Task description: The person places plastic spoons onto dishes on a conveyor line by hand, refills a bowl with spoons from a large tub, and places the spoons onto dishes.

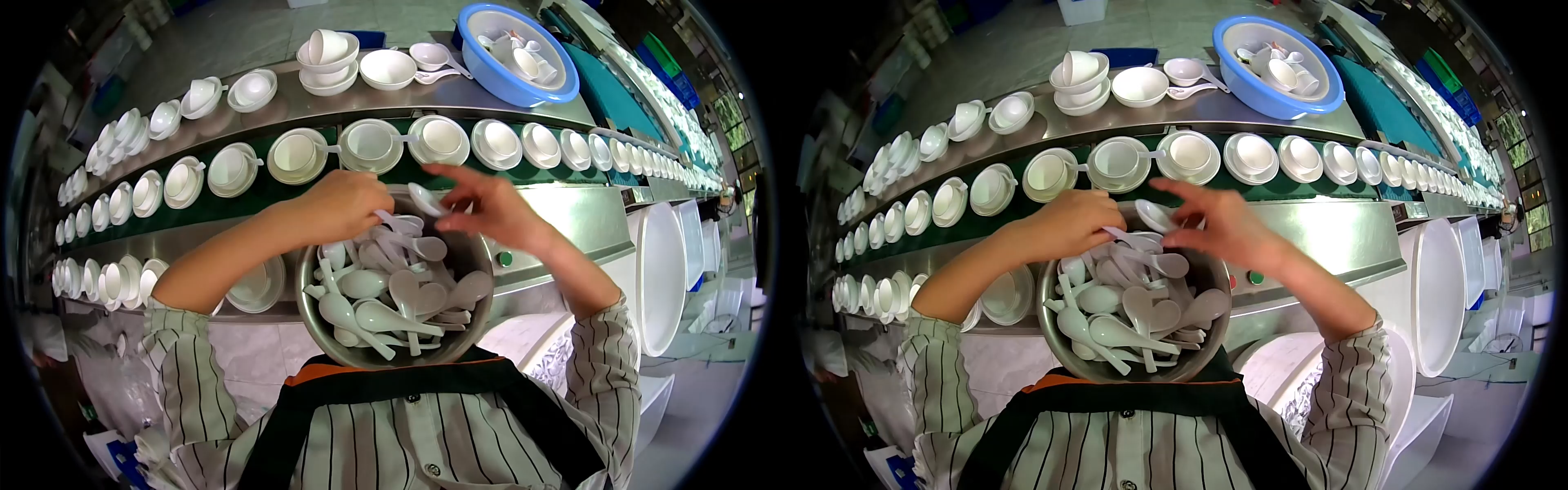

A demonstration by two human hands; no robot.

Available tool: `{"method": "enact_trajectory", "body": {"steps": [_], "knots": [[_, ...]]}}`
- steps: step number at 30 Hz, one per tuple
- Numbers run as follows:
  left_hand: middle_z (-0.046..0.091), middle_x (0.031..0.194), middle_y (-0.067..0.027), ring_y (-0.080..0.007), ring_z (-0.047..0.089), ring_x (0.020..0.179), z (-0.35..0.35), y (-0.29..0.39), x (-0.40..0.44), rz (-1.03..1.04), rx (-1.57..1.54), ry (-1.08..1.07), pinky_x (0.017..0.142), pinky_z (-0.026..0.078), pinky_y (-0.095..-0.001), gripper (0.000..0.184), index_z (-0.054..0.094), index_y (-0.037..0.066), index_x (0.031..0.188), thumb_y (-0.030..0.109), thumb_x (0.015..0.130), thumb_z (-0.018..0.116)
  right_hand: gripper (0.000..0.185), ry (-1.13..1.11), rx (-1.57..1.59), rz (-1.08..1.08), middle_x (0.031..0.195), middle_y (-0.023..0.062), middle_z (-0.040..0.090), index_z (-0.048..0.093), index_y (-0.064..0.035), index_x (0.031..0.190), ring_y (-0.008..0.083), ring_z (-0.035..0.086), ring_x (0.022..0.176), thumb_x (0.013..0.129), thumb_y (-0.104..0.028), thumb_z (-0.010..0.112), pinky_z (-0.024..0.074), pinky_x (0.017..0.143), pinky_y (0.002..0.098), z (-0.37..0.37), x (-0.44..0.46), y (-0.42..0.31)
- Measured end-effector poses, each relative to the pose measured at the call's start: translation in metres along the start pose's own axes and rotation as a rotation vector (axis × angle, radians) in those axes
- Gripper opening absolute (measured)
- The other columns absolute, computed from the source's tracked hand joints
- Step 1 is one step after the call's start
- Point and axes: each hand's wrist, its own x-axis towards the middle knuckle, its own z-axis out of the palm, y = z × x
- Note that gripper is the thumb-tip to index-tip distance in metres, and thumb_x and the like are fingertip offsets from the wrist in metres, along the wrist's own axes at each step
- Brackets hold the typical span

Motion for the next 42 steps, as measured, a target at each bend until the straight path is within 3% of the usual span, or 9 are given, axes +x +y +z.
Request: {"method": "enact_trajectory", "body": {"steps": [3, 6, 15, 19, 24, 28, 34, 38, 42], "knots": [[0.060, 0.077, -0.0047, -0.0168, 0.057, 0.070, -0.006, -0.007, -0.001, -0.140, -0.343, 0.074, 0.065, 0.046, -0.0304, 0.012, 0.063, 0.001, 0.085, 0.010, 0.078, 0.066, 0.035, 0.133, 0.149, 0.077, 0.085, 0.0075, 0.068, 0.063, -0.0044, 0.106, 0.0095, 0.059, 0.077, 0.074, -0.012, 0.074, 0.0471, 0.071, 0.0276, -0.035, 0.044, 0.029], [0.057, 0.070, 0.0026, -0.0026, 0.046, 0.063, 0.008, -0.022, 0.003, -0.318, -0.709, 0.136, 0.057, 0.041, -0.0223, 0.012, 0.062, 0.000, 0.085, 0.011, 0.082, 0.066, 0.017, 0.443, -0.437, -0.161, 0.089, 0.0089, 0.068, 0.067, -0.0112, 0.094, 0.0252, 0.064, 0.081, 0.077, -0.013, 0.064, 0.0514, 0.067, 0.0340, -0.048, 0.113, 0.089], [0.054, 0.072, 0.0057, -0.0003, 0.044, 0.064, 0.037, -0.016, 0.010, -0.467, -0.782, 0.483, 0.057, 0.037, -0.0179, 0.012, 0.061, 0.001, 0.084, 0.012, 0.082, 0.067, 0.025, 0.371, -0.581, -0.740, 0.087, 0.0098, 0.066, 0.066, -0.0121, 0.101, 0.0260, 0.062, 0.084, 0.082, -0.027, 0.063, 0.0508, 0.071, 0.0370, -0.011, 0.155, 0.113], [0.057, 0.074, 0.0038, -0.0014, 0.048, 0.066, 0.041, -0.018, 0.014, -0.479, -0.796, 0.482, 0.059, 0.039, -0.0188, 0.011, 0.062, 0.001, 0.086, 0.011, 0.083, 0.065, 0.035, -0.161, -0.107, -0.373, 0.083, 0.0097, 0.066, 0.061, -0.0073, 0.109, 0.0150, 0.062, 0.068, 0.078, -0.020, 0.071, 0.0494, 0.062, 0.0300, -0.001, 0.084, 0.037], [0.058, 0.070, 0.0022, -0.0021, 0.047, 0.059, 0.035, -0.017, 0.008, -0.505, -0.858, 0.516, 0.050, 0.036, -0.0184, 0.011, 0.064, 0.001, 0.087, 0.011, 0.082, 0.066, 0.019, -0.046, 0.320, -0.210, 0.078, 0.0072, 0.067, 0.059, -0.0032, 0.098, 0.0124, 0.063, 0.066, 0.081, -0.008, 0.067, 0.0502, 0.058, 0.0251, -0.011, 0.078, 0.042], [0.055, 0.065, 0.0009, -0.0029, 0.046, 0.050, 0.038, -0.032, -0.005, -0.521, -1.167, 0.686, 0.043, 0.032, -0.0164, 0.012, 0.062, 0.002, 0.089, 0.012, 0.084, 0.064, 0.011, 0.442, 0.485, -0.278, 0.078, 0.0056, 0.064, 0.056, 0.0004, 0.095, 0.0105, 0.063, 0.075, 0.086, -0.003, 0.061, 0.0520, 0.064, 0.0226, -0.059, 0.113, 0.071], [0.056, 0.067, -0.0001, -0.0052, 0.049, 0.051, 0.036, -0.038, -0.006, -0.494, -1.486, 0.720, 0.044, 0.037, -0.0175, 0.016, 0.062, 0.001, 0.091, 0.016, 0.086, 0.063, 0.016, 0.270, 0.359, -0.140, 0.088, 0.0103, 0.067, 0.058, 0.0008, 0.096, 0.0161, 0.066, 0.071, 0.083, -0.006, 0.065, 0.0521, 0.063, 0.0254, -0.025, 0.164, 0.176], [0.057, 0.072, -0.0009, -0.0064, 0.053, 0.060, 0.043, -0.043, -0.003, -0.507, -1.585, 0.824, 0.050, 0.040, -0.0188, 0.015, 0.063, 0.001, 0.092, 0.015, 0.086, 0.064, 0.032, 0.611, -0.533, -0.577, 0.087, 0.0108, 0.067, 0.061, -0.0018, 0.101, 0.0325, 0.062, 0.070, 0.075, -0.018, 0.071, 0.0517, 0.068, 0.0349, -0.022, 0.140, 0.131], [0.061, 0.080, -0.0038, -0.0094, 0.055, 0.067, 0.048, -0.055, -0.002, -0.420, -1.630, 1.019, 0.058, 0.044, -0.0210, 0.020, 0.063, -0.001, 0.099, 0.015, 0.087, 0.063, 0.019, 0.154, -0.283, -0.324, 0.079, 0.0118, 0.066, 0.063, -0.0034, 0.088, 0.0318, 0.063, 0.068, 0.078, -0.020, 0.066, 0.0509, 0.065, 0.0399, -0.020, 0.081, 0.045]]}}
